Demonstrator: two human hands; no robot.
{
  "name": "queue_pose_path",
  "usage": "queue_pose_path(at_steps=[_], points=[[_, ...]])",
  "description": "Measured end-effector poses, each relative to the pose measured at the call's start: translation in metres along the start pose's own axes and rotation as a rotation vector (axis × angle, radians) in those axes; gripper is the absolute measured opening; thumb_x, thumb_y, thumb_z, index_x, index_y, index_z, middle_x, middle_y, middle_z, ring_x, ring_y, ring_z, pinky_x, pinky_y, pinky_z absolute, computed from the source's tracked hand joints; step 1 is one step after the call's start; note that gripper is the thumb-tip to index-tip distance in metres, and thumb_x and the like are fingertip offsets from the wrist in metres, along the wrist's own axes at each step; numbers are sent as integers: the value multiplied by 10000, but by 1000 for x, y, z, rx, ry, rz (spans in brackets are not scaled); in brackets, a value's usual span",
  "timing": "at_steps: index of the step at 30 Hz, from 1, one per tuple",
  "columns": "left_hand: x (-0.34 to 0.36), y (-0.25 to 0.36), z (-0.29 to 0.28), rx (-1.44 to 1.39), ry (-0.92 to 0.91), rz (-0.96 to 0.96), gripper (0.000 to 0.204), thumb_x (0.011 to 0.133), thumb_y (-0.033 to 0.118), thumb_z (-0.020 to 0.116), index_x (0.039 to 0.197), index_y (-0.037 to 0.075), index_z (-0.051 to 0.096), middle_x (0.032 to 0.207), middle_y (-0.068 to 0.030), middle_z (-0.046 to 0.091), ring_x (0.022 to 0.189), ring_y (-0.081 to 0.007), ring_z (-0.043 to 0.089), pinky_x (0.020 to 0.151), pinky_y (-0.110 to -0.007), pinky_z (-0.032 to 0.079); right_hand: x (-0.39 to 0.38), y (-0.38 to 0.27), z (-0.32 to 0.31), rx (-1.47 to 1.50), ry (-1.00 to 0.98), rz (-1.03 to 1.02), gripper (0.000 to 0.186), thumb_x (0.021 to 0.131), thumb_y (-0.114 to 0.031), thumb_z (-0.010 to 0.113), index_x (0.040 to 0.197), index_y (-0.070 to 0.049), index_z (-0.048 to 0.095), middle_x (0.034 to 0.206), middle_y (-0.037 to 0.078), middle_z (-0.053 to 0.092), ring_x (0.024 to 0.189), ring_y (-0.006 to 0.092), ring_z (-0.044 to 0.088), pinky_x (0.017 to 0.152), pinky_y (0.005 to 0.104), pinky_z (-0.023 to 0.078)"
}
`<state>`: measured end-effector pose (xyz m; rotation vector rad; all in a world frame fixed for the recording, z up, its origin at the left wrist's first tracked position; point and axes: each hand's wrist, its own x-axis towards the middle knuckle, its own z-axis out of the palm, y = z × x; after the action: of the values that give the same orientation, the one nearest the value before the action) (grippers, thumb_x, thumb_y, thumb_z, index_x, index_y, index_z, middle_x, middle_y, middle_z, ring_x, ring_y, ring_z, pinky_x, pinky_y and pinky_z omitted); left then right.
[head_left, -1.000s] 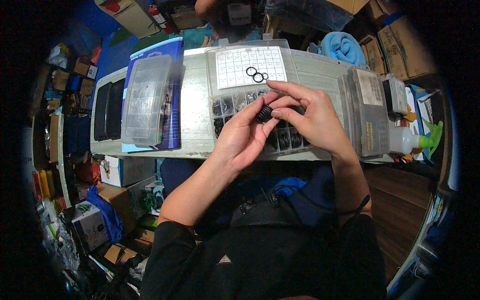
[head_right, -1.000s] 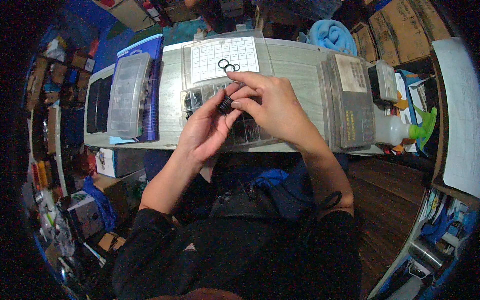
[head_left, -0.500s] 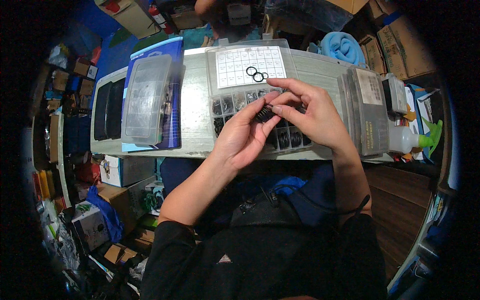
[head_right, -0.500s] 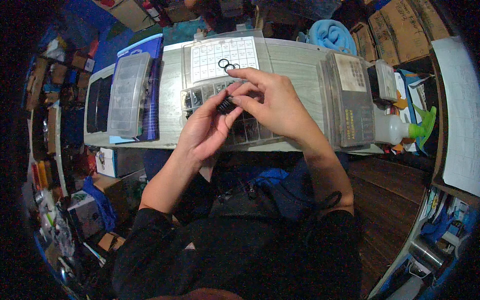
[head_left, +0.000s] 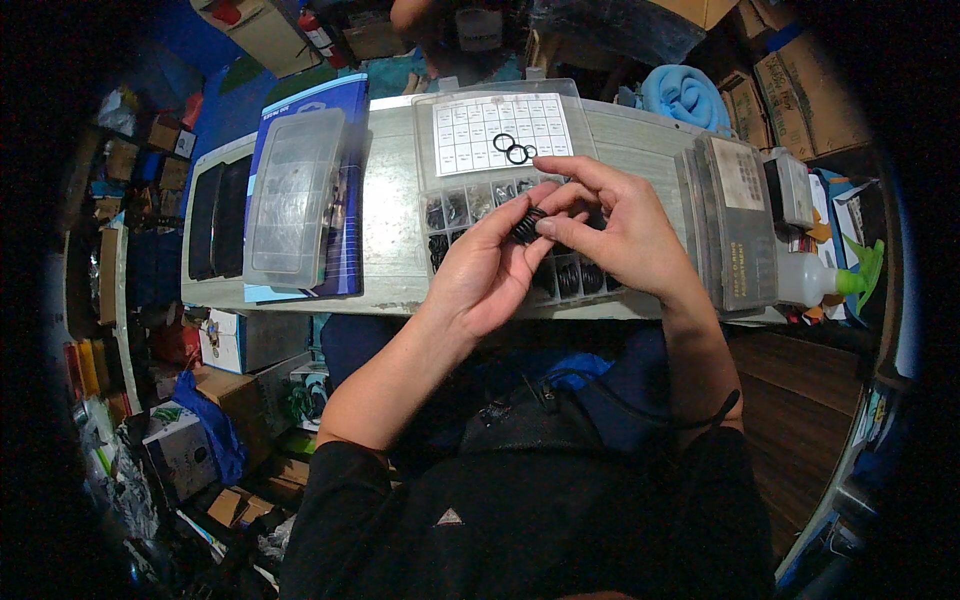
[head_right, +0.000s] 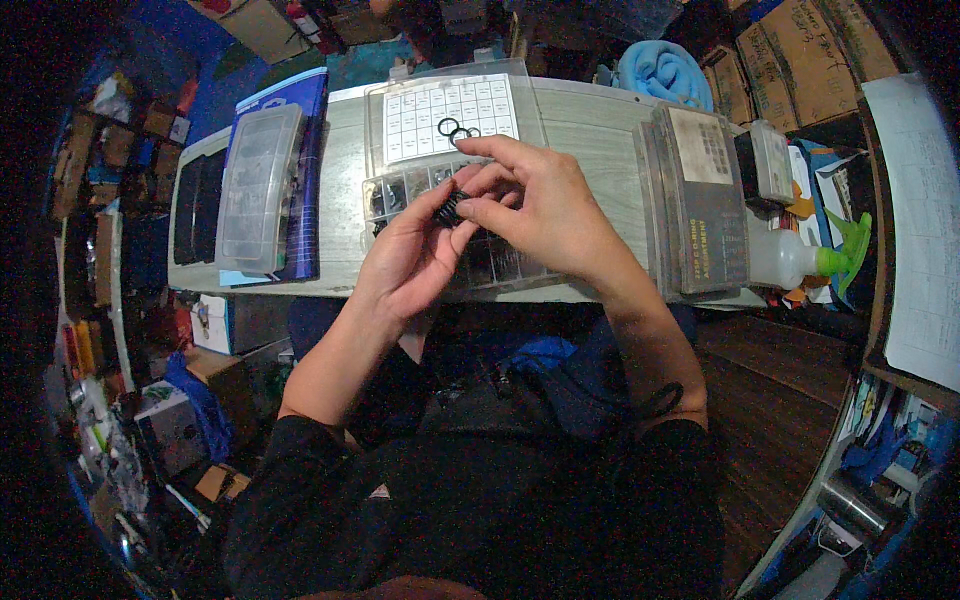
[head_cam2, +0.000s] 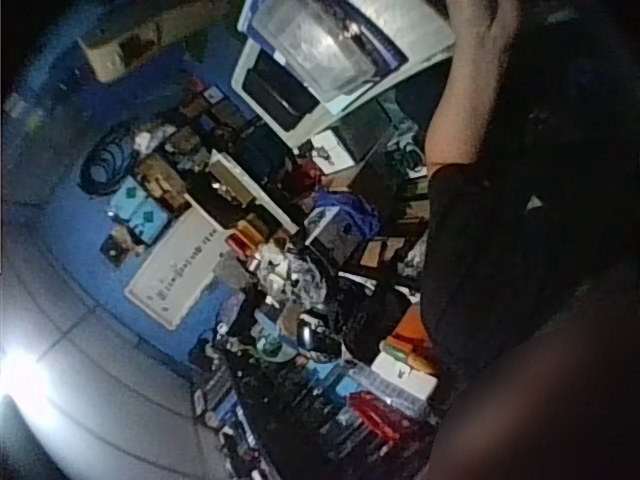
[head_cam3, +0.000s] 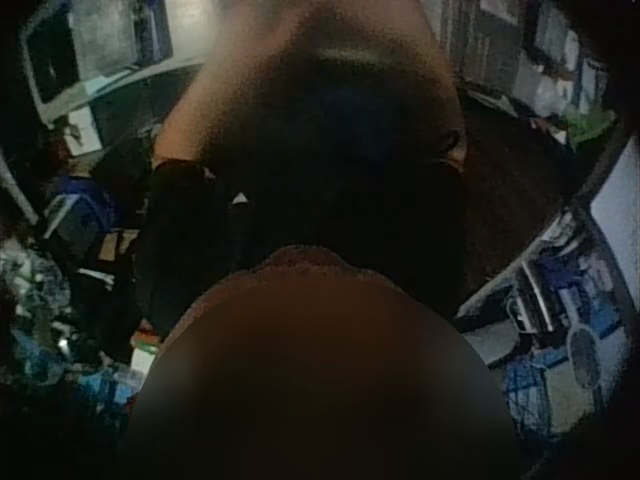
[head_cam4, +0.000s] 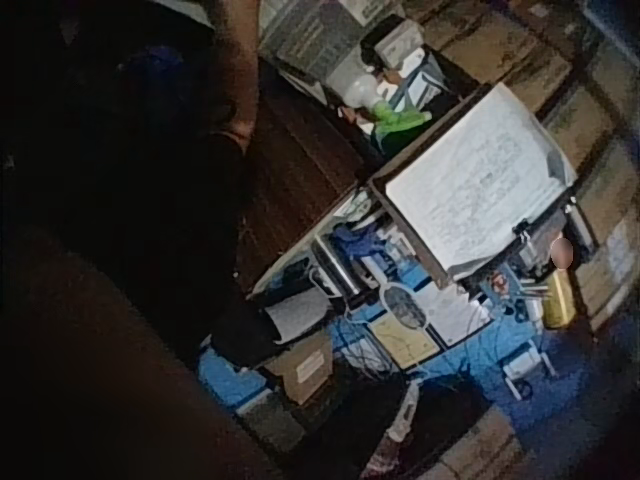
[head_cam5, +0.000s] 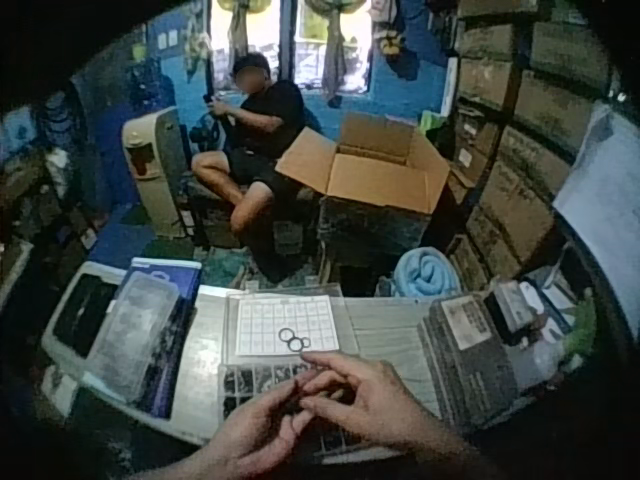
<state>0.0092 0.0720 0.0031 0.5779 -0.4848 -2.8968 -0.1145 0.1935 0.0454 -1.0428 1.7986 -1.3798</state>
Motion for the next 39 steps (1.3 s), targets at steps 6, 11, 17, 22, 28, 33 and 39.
queue_pose_path(at_steps=[6,11,17,22,28,33,39], points=[[0,0,-1,1,9,-3,392,1049,128,478,1380,-79,448,1364,-179,539,1252,-241,554,1097,-369,470,0,-3,0,-17,6,10,491,865,13,697,1340,10,570,987,85,723,887,96,650,815,250,522],[-3,0,4,43,71,28,392,1049,124,474,1386,-73,441,1371,-177,534,1267,-233,541,1111,-370,456,1,0,0,-28,12,11,476,870,22,685,1332,13,572,993,83,722,881,92,646,814,250,524],[-1,1,5,1,60,12,397,1056,140,463,1387,-78,433,1370,-186,533,1271,-246,541,1129,-386,441,1,4,4,-30,38,3,470,874,25,677,1333,8,574,1049,93,713,879,91,646,811,247,523],[-3,2,4,-15,-27,3,396,1059,139,453,1375,-98,436,1361,-201,533,1287,-277,534,1105,-388,470,1,2,1,-47,-5,-43,466,874,19,678,1329,7,577,1065,98,711,874,89,645,792,243,523],[-4,1,6,8,25,24,401,1063,145,445,1375,-106,433,1358,-214,531,1277,-287,541,1100,-381,475,1,3,4,-60,28,-32,472,867,13,687,1327,5,580,1060,92,716,865,86,641,786,239,520],[-3,0,6,8,36,35,401,1065,153,445,1379,-95,438,1359,-206,533,1273,-280,542,1114,-381,457,0,3,6,-57,37,-46,470,863,8,699,1319,8,584,1058,92,717,867,83,638,784,233,519],[-3,1,6,16,4,23,389,1065,154,445,1367,-91,450,1353,-191,541,1274,-274,539,1114,-379,454,0,5,8,-48,46,-46,465,856,-1,720,1302,19,590,1044,91,715,882,85,638,781,235,519]])
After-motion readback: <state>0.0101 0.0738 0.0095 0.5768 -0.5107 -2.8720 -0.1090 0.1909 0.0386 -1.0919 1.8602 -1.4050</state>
